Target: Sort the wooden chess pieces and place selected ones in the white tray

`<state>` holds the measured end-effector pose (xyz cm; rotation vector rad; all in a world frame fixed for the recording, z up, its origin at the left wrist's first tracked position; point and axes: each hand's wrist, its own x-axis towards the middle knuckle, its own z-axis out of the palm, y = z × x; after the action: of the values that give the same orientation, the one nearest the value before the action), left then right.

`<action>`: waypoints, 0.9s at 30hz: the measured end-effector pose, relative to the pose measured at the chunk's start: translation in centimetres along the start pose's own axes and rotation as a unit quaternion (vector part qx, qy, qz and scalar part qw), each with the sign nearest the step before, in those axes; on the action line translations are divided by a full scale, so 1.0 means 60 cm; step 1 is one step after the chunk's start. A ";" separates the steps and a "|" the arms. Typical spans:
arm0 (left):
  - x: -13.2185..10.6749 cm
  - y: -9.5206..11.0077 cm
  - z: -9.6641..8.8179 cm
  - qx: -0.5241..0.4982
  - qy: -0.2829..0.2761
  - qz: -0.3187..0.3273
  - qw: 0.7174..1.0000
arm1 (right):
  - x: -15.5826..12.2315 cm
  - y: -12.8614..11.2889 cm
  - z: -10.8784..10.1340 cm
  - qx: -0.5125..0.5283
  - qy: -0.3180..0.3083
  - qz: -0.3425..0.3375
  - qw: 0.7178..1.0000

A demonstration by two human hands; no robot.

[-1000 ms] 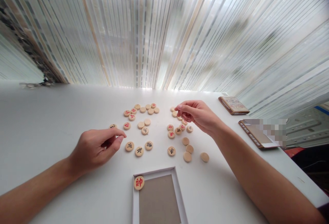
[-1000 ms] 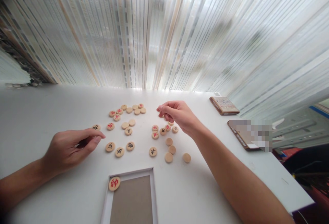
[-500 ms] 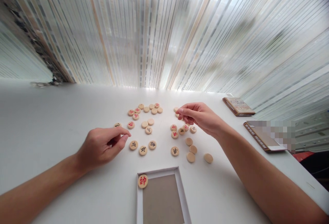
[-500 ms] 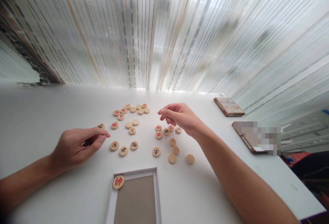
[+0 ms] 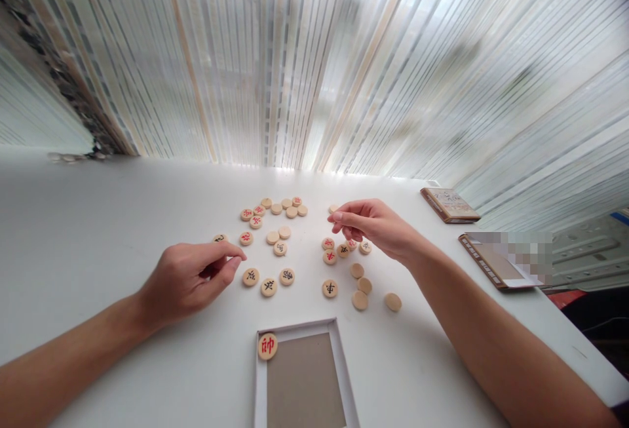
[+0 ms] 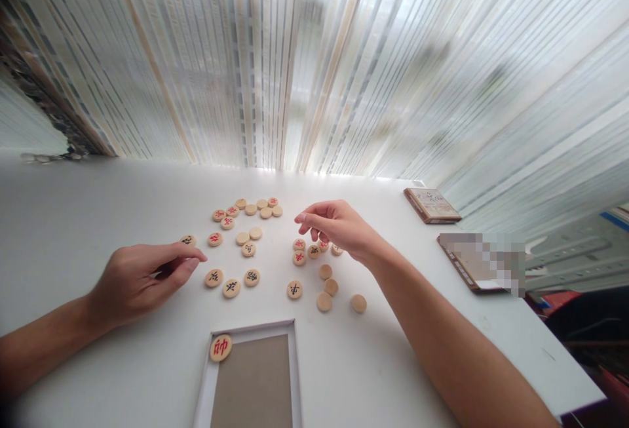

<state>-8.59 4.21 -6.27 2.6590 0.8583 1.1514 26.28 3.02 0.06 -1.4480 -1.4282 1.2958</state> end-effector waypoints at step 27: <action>-0.001 0.000 0.003 -0.011 0.006 0.006 1.000 | 0.002 0.004 0.000 -0.024 -0.007 0.012 1.000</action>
<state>-8.51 4.23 -6.41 2.6461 0.8260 1.1738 26.34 3.09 -0.16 -1.4939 -1.4634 1.2967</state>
